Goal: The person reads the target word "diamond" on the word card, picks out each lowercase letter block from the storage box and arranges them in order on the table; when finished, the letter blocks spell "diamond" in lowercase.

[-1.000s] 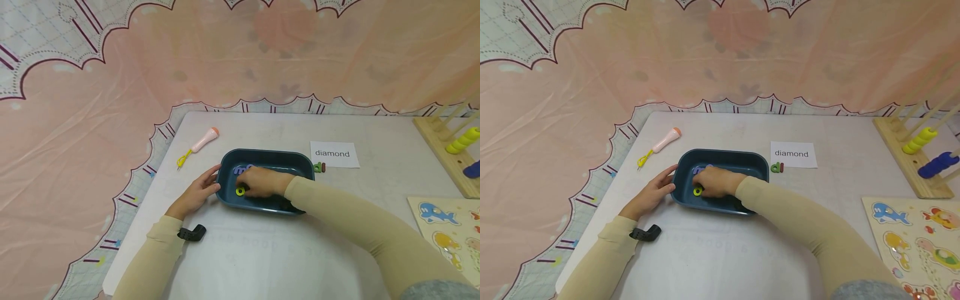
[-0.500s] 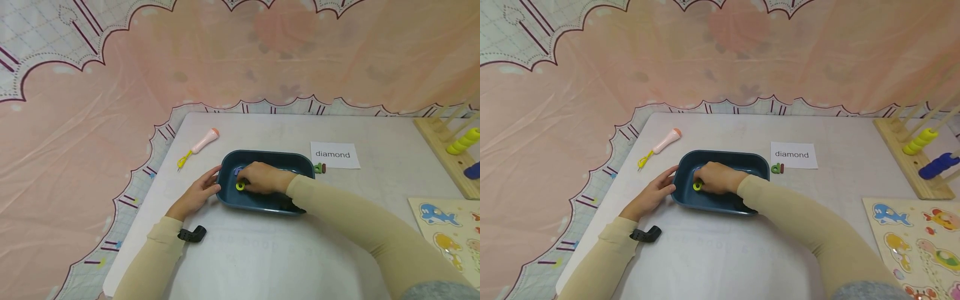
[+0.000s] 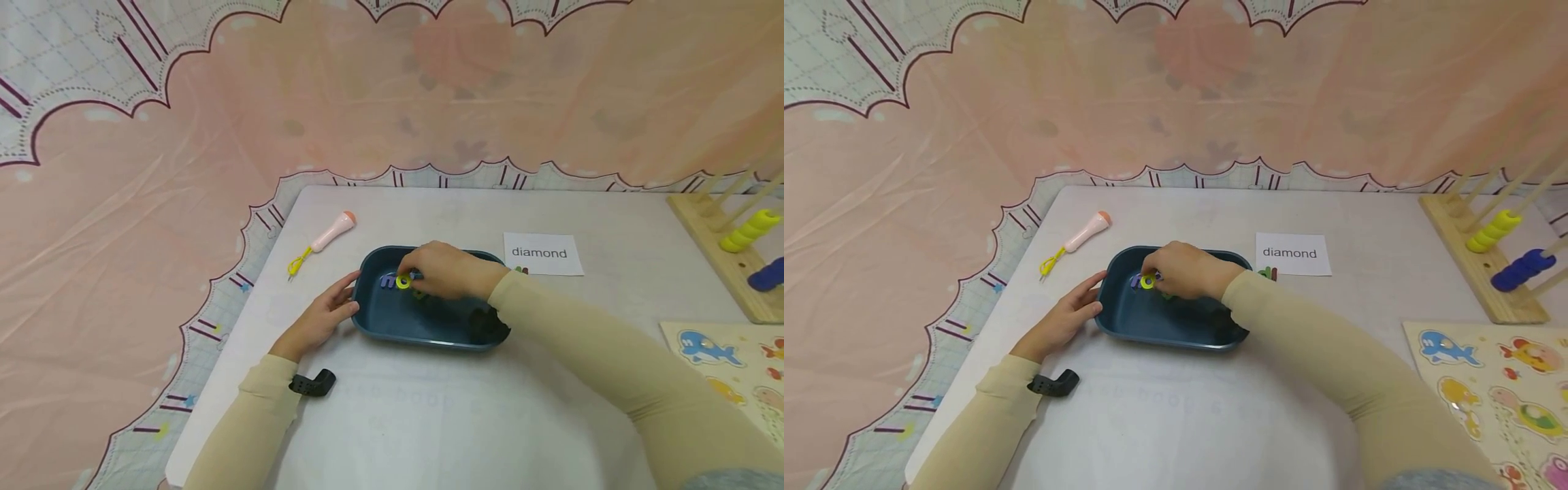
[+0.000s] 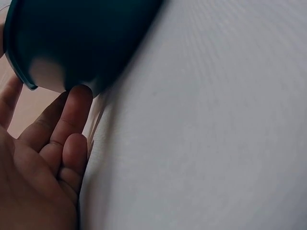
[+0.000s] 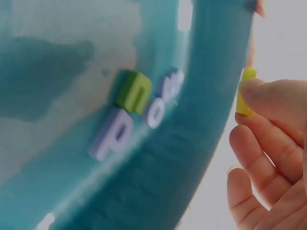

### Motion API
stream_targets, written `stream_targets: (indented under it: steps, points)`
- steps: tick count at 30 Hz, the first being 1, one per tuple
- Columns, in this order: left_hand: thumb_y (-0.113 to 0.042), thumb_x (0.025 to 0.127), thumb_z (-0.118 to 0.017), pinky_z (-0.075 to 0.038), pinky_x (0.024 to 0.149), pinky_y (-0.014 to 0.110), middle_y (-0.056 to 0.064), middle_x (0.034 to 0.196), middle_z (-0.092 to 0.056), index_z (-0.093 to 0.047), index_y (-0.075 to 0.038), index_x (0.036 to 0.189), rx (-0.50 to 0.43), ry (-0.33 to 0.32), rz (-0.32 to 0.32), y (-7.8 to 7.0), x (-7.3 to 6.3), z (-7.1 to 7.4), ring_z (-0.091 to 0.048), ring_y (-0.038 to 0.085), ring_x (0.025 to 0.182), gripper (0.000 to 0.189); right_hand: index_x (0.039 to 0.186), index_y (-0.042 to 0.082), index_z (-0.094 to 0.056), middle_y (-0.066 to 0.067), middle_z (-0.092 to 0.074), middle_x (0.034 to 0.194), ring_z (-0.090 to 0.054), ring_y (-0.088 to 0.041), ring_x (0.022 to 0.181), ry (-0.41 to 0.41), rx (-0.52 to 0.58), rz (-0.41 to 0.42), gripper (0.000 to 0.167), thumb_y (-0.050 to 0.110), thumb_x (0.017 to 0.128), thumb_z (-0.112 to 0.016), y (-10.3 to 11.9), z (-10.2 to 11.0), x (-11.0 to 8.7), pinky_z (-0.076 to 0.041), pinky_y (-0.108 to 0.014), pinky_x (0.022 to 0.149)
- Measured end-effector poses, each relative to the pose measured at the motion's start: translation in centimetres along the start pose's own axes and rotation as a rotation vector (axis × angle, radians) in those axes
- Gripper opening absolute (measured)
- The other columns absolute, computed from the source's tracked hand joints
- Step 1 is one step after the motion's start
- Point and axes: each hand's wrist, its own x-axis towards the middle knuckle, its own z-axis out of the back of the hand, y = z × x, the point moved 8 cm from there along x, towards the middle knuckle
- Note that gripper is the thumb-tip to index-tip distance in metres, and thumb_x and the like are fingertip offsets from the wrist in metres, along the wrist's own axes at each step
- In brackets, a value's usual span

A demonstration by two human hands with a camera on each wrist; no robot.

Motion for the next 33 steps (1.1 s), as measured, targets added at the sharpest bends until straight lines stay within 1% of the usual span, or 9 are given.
stream_targets:
  steps: [5,8,11,14,17,22,25,29,33]
  points:
    - [-0.019,0.104,-0.055,-0.030,0.112,0.057,0.027,0.156,-0.032,-0.023,-0.014,0.160,0.002,-0.001,0.004,0.1,0.1,-0.1,-0.034,0.042,0.142,0.064,0.122,0.003,-0.070,-0.009,-0.070,0.116,-0.064,-0.024,0.106,-0.059,0.009,-0.024,0.029,0.012,0.095,-0.070,-0.5,2.4,-1.5,-0.047,-0.041,0.101]
    - [-0.019,0.104,-0.055,-0.030,0.112,0.057,0.027,0.156,-0.033,-0.023,-0.015,0.160,0.005,0.000,0.009,0.1,0.2,-0.1,-0.035,0.042,0.142,0.064,0.121,0.003,-0.071,-0.009,-0.070,0.116,-0.064,-0.023,0.104,-0.096,0.011,-0.056,0.028,0.012,0.094,-0.071,-1.1,3.5,-2.6,-0.050,-0.040,0.098]
    - [-0.020,0.105,-0.055,-0.030,0.112,0.057,0.027,0.156,-0.033,-0.023,-0.015,0.161,0.014,-0.001,0.014,0.2,0.2,-0.1,-0.034,0.042,0.142,0.064,0.119,0.004,-0.072,-0.008,-0.071,0.115,-0.065,-0.024,0.105,-0.135,0.011,-0.071,0.027,0.012,0.093,-0.072,-1.7,4.4,-3.6,-0.051,-0.040,0.097]
    - [-0.021,0.105,-0.055,-0.030,0.112,0.057,0.026,0.156,-0.032,-0.023,-0.016,0.161,0.018,-0.002,0.020,0.2,0.2,-0.1,-0.034,0.042,0.142,0.064,0.119,0.005,-0.072,-0.008,-0.071,0.116,-0.064,-0.025,0.110,-0.157,0.013,-0.103,0.026,0.013,0.094,-0.071,-2.4,5.0,-4.6,-0.049,-0.043,0.099]
    - [-0.022,0.105,-0.055,-0.030,0.112,0.057,0.026,0.156,-0.032,-0.023,-0.016,0.161,0.022,-0.001,0.023,0.2,0.2,-0.1,-0.033,0.041,0.143,0.065,0.120,0.005,-0.072,-0.008,-0.070,0.117,-0.063,-0.027,0.113,-0.166,0.013,-0.137,0.026,0.012,0.095,-0.070,-3.3,5.3,-5.6,-0.047,-0.046,0.101]
    - [-0.024,0.105,-0.055,-0.029,0.112,0.057,0.026,0.157,-0.032,-0.023,-0.017,0.161,0.027,0.001,0.022,0.4,0.2,0.0,-0.031,0.041,0.144,0.065,0.120,0.004,-0.071,-0.010,-0.070,0.117,-0.063,-0.030,0.111,-0.191,0.002,-0.177,0.026,0.011,0.094,-0.069,-4.8,5.7,-7.5,-0.048,-0.049,0.098]
    - [-0.024,0.105,-0.055,-0.028,0.112,0.057,0.026,0.157,-0.032,-0.023,-0.016,0.161,0.036,-0.003,0.020,0.4,0.2,0.1,-0.031,0.041,0.144,0.065,0.120,0.004,-0.071,-0.011,-0.070,0.115,-0.063,-0.031,0.110,-0.209,-0.001,-0.228,0.027,0.012,0.093,-0.071,-5.6,5.7,-8.9,-0.049,-0.051,0.096]
    - [-0.024,0.105,-0.055,-0.029,0.112,0.057,0.027,0.156,-0.033,-0.022,-0.015,0.161,0.044,-0.007,0.014,0.3,0.1,0.2,-0.033,0.041,0.143,0.065,0.122,0.004,-0.070,-0.015,-0.069,0.116,-0.061,-0.035,0.111,-0.215,0.020,-0.318,0.030,0.012,0.093,-0.071,-6.9,5.5,-10.9,-0.048,-0.054,0.096]
    - [-0.024,0.105,-0.055,-0.029,0.112,0.057,0.027,0.155,-0.033,-0.022,-0.015,0.161,0.045,-0.003,0.012,0.2,0.0,0.1,-0.033,0.042,0.142,0.065,0.122,0.001,-0.069,-0.017,-0.069,0.117,-0.061,-0.036,0.113,-0.229,0.047,-0.370,0.030,0.010,0.093,-0.070,-8.3,5.0,-12.8,-0.048,-0.055,0.096]
